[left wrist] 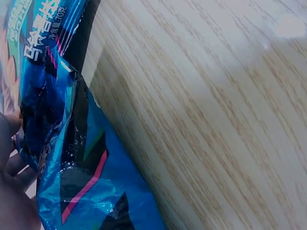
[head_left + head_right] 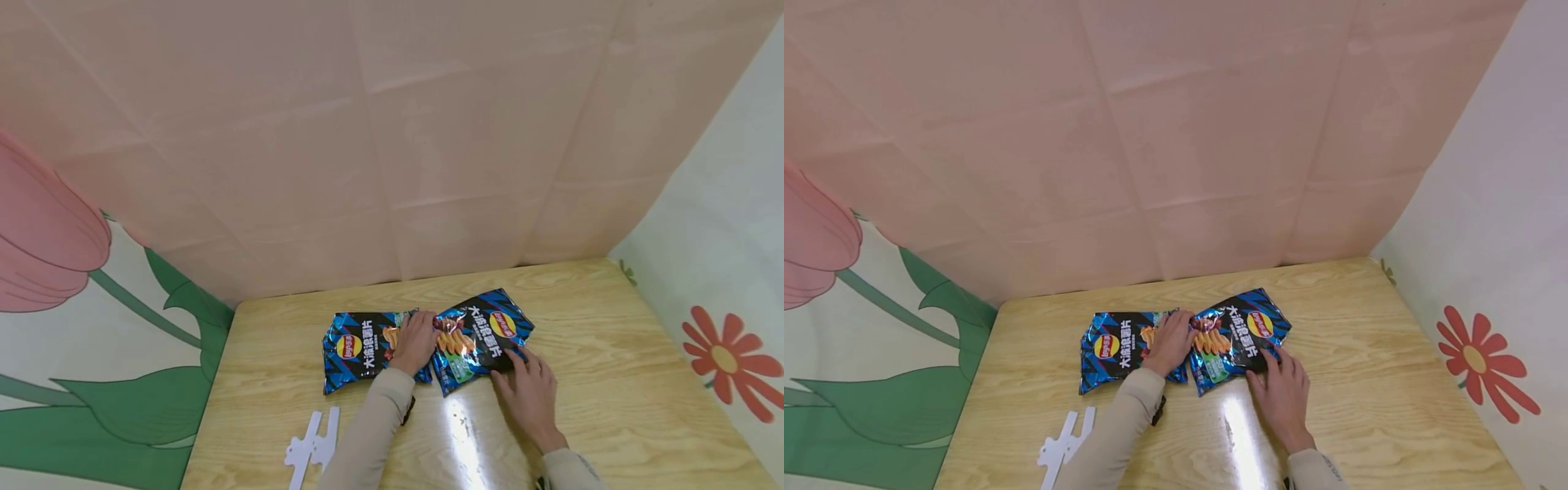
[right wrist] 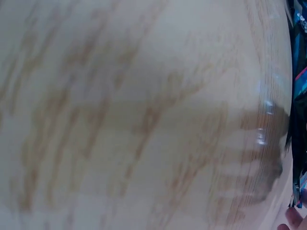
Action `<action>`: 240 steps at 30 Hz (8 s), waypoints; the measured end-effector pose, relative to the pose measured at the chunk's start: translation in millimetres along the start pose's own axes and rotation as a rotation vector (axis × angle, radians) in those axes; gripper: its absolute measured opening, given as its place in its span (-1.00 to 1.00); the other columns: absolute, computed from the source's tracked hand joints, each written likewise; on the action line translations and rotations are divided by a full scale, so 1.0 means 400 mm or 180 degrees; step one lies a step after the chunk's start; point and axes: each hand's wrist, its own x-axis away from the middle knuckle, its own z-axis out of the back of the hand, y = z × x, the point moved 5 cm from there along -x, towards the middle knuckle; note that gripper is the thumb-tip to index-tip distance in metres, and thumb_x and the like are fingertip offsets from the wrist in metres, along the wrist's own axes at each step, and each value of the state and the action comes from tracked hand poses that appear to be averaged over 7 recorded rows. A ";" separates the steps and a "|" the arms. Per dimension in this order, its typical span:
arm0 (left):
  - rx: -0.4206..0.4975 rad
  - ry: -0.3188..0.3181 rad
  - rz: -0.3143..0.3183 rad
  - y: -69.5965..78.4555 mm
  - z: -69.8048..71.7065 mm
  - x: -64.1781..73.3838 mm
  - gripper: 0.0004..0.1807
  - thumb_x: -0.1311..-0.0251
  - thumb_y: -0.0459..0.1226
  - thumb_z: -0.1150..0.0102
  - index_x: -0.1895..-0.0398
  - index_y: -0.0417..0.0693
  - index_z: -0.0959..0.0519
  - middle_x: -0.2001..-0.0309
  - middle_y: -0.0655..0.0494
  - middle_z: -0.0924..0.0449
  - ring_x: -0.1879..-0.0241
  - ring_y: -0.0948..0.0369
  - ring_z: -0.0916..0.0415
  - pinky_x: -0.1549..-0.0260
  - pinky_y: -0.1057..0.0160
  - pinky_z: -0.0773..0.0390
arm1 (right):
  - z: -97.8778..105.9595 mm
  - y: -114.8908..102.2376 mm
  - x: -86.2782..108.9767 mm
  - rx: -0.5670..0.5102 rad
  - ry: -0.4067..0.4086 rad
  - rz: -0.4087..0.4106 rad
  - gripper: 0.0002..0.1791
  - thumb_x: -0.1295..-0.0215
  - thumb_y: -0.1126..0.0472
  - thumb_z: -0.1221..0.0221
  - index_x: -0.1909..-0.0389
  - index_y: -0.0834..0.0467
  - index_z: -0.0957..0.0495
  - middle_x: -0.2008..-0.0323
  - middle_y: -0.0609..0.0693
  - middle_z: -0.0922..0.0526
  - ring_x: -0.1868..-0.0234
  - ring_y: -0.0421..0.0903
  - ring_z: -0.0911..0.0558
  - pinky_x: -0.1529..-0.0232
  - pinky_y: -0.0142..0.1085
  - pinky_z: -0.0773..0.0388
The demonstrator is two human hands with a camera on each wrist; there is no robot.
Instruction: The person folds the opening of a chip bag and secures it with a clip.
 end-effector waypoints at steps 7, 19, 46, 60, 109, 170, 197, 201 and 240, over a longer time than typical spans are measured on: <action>0.0029 0.0054 0.0004 0.003 0.006 0.004 -0.60 -0.45 -0.08 -0.06 -0.26 0.01 -0.43 -0.22 0.07 -0.56 -0.30 0.13 -0.44 -0.40 0.00 -0.27 | -0.007 0.010 0.002 -0.0497 0.0084 0.0105 -0.38 -0.20 0.19 -0.37 -0.22 0.36 -0.43 -0.26 0.40 -0.33 -0.19 0.40 -0.40 -0.15 0.30 -0.32; 0.0074 0.0026 0.0064 0.006 -0.001 0.004 -0.62 -0.44 -0.10 -0.07 -0.24 0.01 -0.45 -0.17 0.08 -0.59 -0.29 0.12 -0.45 -0.42 -0.01 -0.23 | -0.013 0.029 -0.011 -0.1056 -0.0054 -0.0360 -0.42 -0.38 0.25 -0.20 -0.35 0.34 -0.29 -0.25 0.36 -0.26 -0.15 0.23 -0.40 -0.10 0.12 -0.38; 0.0056 0.0053 -0.0082 0.012 0.002 0.018 -0.63 -0.45 -0.11 -0.06 -0.26 0.07 -0.47 -0.21 0.15 -0.58 -0.28 0.18 -0.47 -0.44 -0.05 -0.19 | 0.008 0.057 -0.024 -0.1206 -0.0095 -0.0837 -0.24 -0.40 0.26 -0.18 -0.44 0.38 0.01 0.37 0.24 -0.66 0.38 -0.16 -0.63 0.29 -0.47 -0.47; -0.0080 0.0005 -0.0178 0.028 0.007 0.035 -0.68 -0.43 -0.08 -0.09 -0.17 0.09 -0.51 -0.07 0.21 -0.67 -0.10 0.24 -0.61 -0.40 -0.04 -0.27 | 0.029 0.074 -0.011 -0.1814 -0.0103 -0.1375 -0.18 -0.37 0.31 -0.18 -0.49 0.28 0.09 -0.18 0.45 -0.32 0.47 -0.60 -0.46 0.45 -0.54 -0.50; 0.0678 -0.0109 -0.0192 0.075 -0.006 0.092 -0.52 -0.53 -0.02 0.15 -0.29 -0.06 -0.50 -0.16 0.07 -0.64 -0.13 0.14 -0.61 -0.20 0.09 -0.49 | 0.090 0.094 0.007 -0.2914 -0.0269 -0.1888 -0.46 -0.34 0.34 -0.23 -0.29 0.35 -0.33 0.35 -0.54 -0.52 0.35 -0.48 -0.62 0.27 -0.50 -0.63; 0.2633 -0.0055 0.0707 0.079 -0.021 0.195 -0.66 -0.44 0.09 0.05 -0.02 0.10 -0.46 0.31 0.23 -0.50 0.36 0.36 -0.43 0.35 0.34 -0.46 | 0.091 0.052 0.006 -0.2509 -0.0264 -0.1761 -0.47 -0.38 0.24 -0.21 -0.30 0.34 -0.37 0.38 -0.65 -0.49 0.38 -0.57 -0.61 0.29 -0.61 -0.56; 0.3364 0.0356 0.1216 0.057 -0.018 0.275 -0.62 -0.38 -0.11 -0.12 -0.14 -0.10 -0.44 0.04 -0.05 -0.69 0.27 0.35 -0.58 0.31 0.36 -0.55 | 0.086 -0.003 0.016 -0.2372 -0.0319 -0.1495 -0.52 -0.38 0.29 -0.19 -0.27 0.34 -0.41 0.34 -0.67 -0.45 0.32 -0.59 -0.58 0.23 -0.61 -0.54; 0.3364 0.0239 0.1331 0.044 -0.021 0.286 -0.54 -0.42 -0.04 -0.06 -0.25 -0.06 -0.39 0.07 0.02 -0.68 0.29 0.34 -0.52 0.31 0.34 -0.51 | 0.083 -0.012 0.019 -0.2396 -0.0379 -0.1480 -0.52 -0.38 0.28 -0.20 -0.27 0.34 -0.42 0.34 -0.66 -0.48 0.31 -0.57 -0.59 0.23 -0.60 -0.53; 0.3759 0.0445 0.1535 -0.021 -0.009 0.343 -0.67 -0.45 -0.11 -0.05 -0.07 -0.14 -0.42 -0.05 -0.14 -0.65 -0.02 0.09 -0.63 -0.03 0.08 -0.60 | 0.064 -0.059 0.031 -0.2255 -0.0581 -0.1161 -0.57 -0.39 0.24 -0.21 -0.22 0.30 -0.49 0.07 -0.09 -0.69 0.26 -0.49 -0.63 0.20 -0.55 -0.55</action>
